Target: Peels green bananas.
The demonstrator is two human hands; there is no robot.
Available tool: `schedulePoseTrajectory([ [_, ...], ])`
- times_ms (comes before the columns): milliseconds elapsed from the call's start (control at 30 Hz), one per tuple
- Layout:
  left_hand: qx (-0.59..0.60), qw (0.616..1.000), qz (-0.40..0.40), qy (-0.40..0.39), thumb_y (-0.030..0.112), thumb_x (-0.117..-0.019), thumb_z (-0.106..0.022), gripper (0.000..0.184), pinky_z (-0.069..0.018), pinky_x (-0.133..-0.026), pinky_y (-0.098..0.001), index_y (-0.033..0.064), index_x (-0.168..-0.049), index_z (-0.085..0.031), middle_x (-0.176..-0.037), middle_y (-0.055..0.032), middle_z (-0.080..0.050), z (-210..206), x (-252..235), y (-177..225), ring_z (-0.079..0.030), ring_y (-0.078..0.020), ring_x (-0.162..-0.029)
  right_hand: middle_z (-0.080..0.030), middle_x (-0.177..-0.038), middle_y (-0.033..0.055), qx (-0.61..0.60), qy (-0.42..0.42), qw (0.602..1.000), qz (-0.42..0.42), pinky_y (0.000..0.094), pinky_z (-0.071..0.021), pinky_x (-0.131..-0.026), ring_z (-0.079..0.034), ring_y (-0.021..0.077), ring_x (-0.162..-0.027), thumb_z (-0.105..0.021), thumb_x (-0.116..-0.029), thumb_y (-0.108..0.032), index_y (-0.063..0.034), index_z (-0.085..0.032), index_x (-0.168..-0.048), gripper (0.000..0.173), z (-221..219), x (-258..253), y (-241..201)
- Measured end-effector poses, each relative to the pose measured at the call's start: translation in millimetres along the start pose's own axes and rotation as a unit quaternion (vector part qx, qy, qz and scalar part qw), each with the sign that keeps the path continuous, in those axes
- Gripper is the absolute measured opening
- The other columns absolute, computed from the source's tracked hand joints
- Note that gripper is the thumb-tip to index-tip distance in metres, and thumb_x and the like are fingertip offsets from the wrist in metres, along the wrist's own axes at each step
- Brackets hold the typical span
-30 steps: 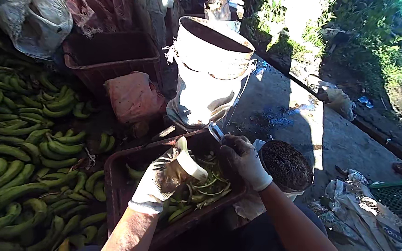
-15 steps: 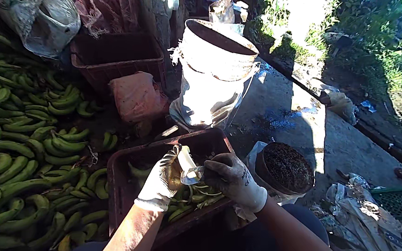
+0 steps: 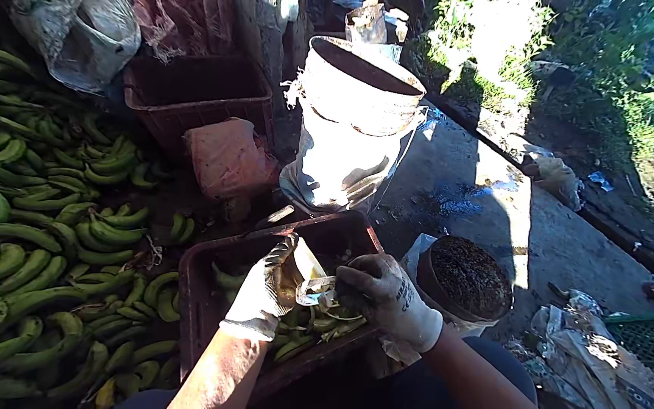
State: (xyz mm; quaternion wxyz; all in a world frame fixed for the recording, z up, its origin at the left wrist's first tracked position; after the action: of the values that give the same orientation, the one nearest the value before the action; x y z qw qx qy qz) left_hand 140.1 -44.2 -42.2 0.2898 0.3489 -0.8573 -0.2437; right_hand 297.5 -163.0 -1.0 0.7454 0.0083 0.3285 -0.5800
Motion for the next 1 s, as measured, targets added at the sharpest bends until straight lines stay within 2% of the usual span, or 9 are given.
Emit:
schedulePoseTrajectory([
  [267,-0.052,0.997,-0.054,0.016,0.016,-0.1069,-0.047,0.025,-0.0602,-0.077,-0.0339,0.0035,-0.125,-0.059,-0.102,-0.0108,-0.069,-2,0,-2,-0.069,-0.0174,-0.089,-0.065,-0.121,0.0090,-0.121,0.146,0.955,-0.229,0.0318,-0.0583,-0.089,-0.065,0.0145,-0.107,-0.069,-0.0951,-0.046,-0.0112,-0.069,-0.131,0.050,24,-4,41],
  [433,-0.239,0.961,-0.128,0.049,0.017,-0.0942,-0.071,0.074,-0.0609,-0.081,-0.0314,0.0044,-0.155,-0.031,-0.116,-0.0111,-0.067,-17,8,-7,-0.070,-0.0142,-0.094,-0.069,-0.125,0.0060,-0.227,0.028,0.942,-0.246,0.0331,-0.0576,-0.098,-0.067,0.0115,-0.109,-0.092,-0.0740,-0.036,-0.0067,-0.054,-0.147,0.087,-2,-8,18],
  [500,-0.255,0.956,-0.145,0.017,0.020,-0.0996,-0.062,0.063,-0.0587,-0.083,-0.0256,0.0032,-0.154,-0.035,-0.115,-0.0063,-0.069,-30,17,-9,-0.069,-0.0080,-0.095,-0.073,-0.119,0.0054,-0.144,0.034,0.972,-0.184,0.0365,-0.0560,-0.099,-0.068,0.0137,-0.109,-0.085,-0.0811,-0.036,-0.0082,-0.061,-0.142,0.071,-10,-10,2],
  [567,-0.121,0.987,-0.097,-0.037,0.032,-0.1112,-0.038,0.042,-0.0610,-0.081,-0.0410,0.0047,-0.142,-0.049,-0.106,-0.0150,-0.069,-33,15,0,-0.070,-0.0227,-0.091,-0.074,-0.111,0.0058,-0.093,0.111,0.979,-0.142,0.0356,-0.0586,-0.093,-0.069,0.0139,-0.103,-0.083,-0.0820,-0.031,-0.0072,-0.068,-0.131,0.057,4,-16,-2],
  [633,-0.034,0.995,-0.066,-0.072,0.047,-0.1107,-0.024,0.055,-0.0615,-0.075,-0.0493,0.0073,-0.137,-0.051,-0.099,-0.0195,-0.069,-32,14,36,-0.071,-0.0325,-0.085,-0.073,-0.106,0.0074,-0.077,0.233,0.964,-0.102,0.0340,-0.0620,-0.087,-0.071,0.0127,-0.096,-0.083,-0.0817,-0.025,-0.0011,-0.068,-0.123,0.050,46,-42,-3],
  [733,-0.091,0.979,-0.184,0.007,0.042,-0.1102,-0.034,0.046,-0.0617,-0.074,-0.0392,0.0105,-0.135,-0.056,-0.104,-0.0115,-0.071,-4,34,106,-0.072,-0.0233,-0.084,-0.071,-0.109,0.0094,-0.019,0.378,0.917,-0.127,0.0321,-0.0600,-0.086,-0.069,0.0119,-0.097,-0.070,-0.0947,-0.029,0.0032,-0.060,-0.130,0.049,137,-109,12],
  [800,-0.120,0.953,-0.266,0.077,0.044,-0.1099,-0.034,0.046,-0.0619,-0.081,-0.0429,0.0116,-0.136,-0.054,-0.106,-0.0074,-0.070,23,51,139,-0.072,-0.0231,-0.090,-0.068,-0.123,0.0159,0.030,0.347,0.916,-0.200,0.0396,-0.0549,-0.097,-0.066,0.0199,-0.110,-0.057,-0.1050,-0.030,0.0019,-0.057,-0.137,0.045,184,-165,40],
  [867,-0.053,0.934,-0.316,0.157,0.046,-0.1107,-0.028,0.047,-0.0618,-0.080,-0.0457,0.0119,-0.129,-0.054,-0.098,-0.0062,-0.071,49,66,166,-0.072,-0.0243,-0.087,-0.066,-0.114,0.0070,-0.077,0.285,0.928,-0.229,0.0385,-0.0591,-0.084,-0.067,0.0159,-0.098,-0.067,-0.0964,-0.030,-0.0055,-0.058,-0.132,0.044,190,-202,60],
  [1000,0.069,0.905,-0.369,0.201,0.045,-0.1107,-0.031,0.043,-0.0617,-0.075,-0.0464,0.0121,-0.127,-0.053,-0.093,-0.0085,-0.067,94,79,202,-0.070,-0.0262,-0.081,-0.066,-0.107,0.0000,-0.202,0.183,0.947,-0.170,0.0326,-0.0604,-0.076,-0.066,0.0087,-0.087,-0.062,-0.1010,-0.030,-0.0070,-0.051,-0.134,0.042,103,-197,18],
])
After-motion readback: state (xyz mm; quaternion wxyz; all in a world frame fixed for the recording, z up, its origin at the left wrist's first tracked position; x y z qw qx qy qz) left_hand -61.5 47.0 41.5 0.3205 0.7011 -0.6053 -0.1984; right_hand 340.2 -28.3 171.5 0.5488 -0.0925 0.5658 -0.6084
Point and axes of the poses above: each hand's wrist, its own x-axis away from the middle knuckle, its own z-axis out of the back of the hand, y = z × x, the point moved 6 cm from there along -x, towards the middle knuckle
